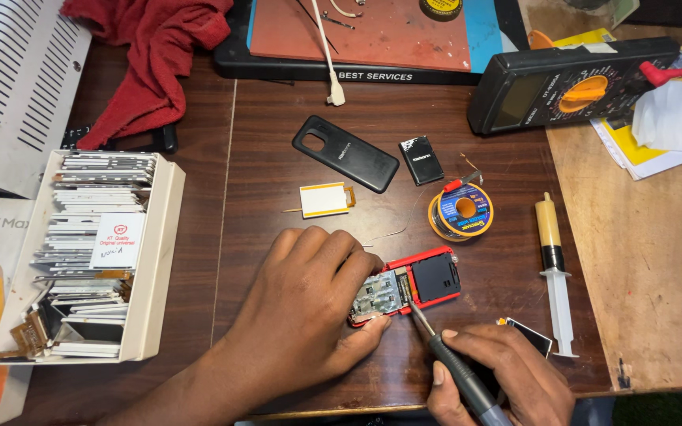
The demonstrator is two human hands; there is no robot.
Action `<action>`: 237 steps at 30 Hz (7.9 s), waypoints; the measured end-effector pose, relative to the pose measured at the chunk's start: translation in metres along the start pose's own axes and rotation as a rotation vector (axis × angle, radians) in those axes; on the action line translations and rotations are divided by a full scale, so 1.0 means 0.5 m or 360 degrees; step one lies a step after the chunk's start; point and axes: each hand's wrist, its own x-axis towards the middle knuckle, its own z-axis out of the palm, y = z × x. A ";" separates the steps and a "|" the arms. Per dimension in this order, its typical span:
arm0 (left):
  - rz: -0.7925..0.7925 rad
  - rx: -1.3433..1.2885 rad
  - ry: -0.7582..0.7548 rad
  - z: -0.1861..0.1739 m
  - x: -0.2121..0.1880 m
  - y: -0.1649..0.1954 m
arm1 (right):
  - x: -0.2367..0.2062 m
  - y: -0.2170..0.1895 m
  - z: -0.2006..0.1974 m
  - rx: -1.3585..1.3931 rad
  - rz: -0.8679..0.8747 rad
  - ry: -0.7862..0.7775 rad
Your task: The person repairs a red phone on a workbench, using a soldering iron to work on the internal board and removing the battery. They then sort removed batteries, placing them one at a time into a box filled with similar batteries, and continue prying at the phone's internals with the soldering iron.
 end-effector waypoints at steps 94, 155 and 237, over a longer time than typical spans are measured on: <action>0.0088 0.0069 -0.0016 0.015 0.009 0.016 | 0.004 0.004 -0.004 -0.0002 -0.0142 0.0085; 0.0069 0.0072 -0.0040 0.015 0.003 0.044 | -0.066 0.071 -0.053 0.0677 0.0385 0.0540; 0.0059 0.0124 0.0027 -0.028 -0.088 0.135 | -0.052 -0.002 -0.067 0.0161 0.0359 0.0289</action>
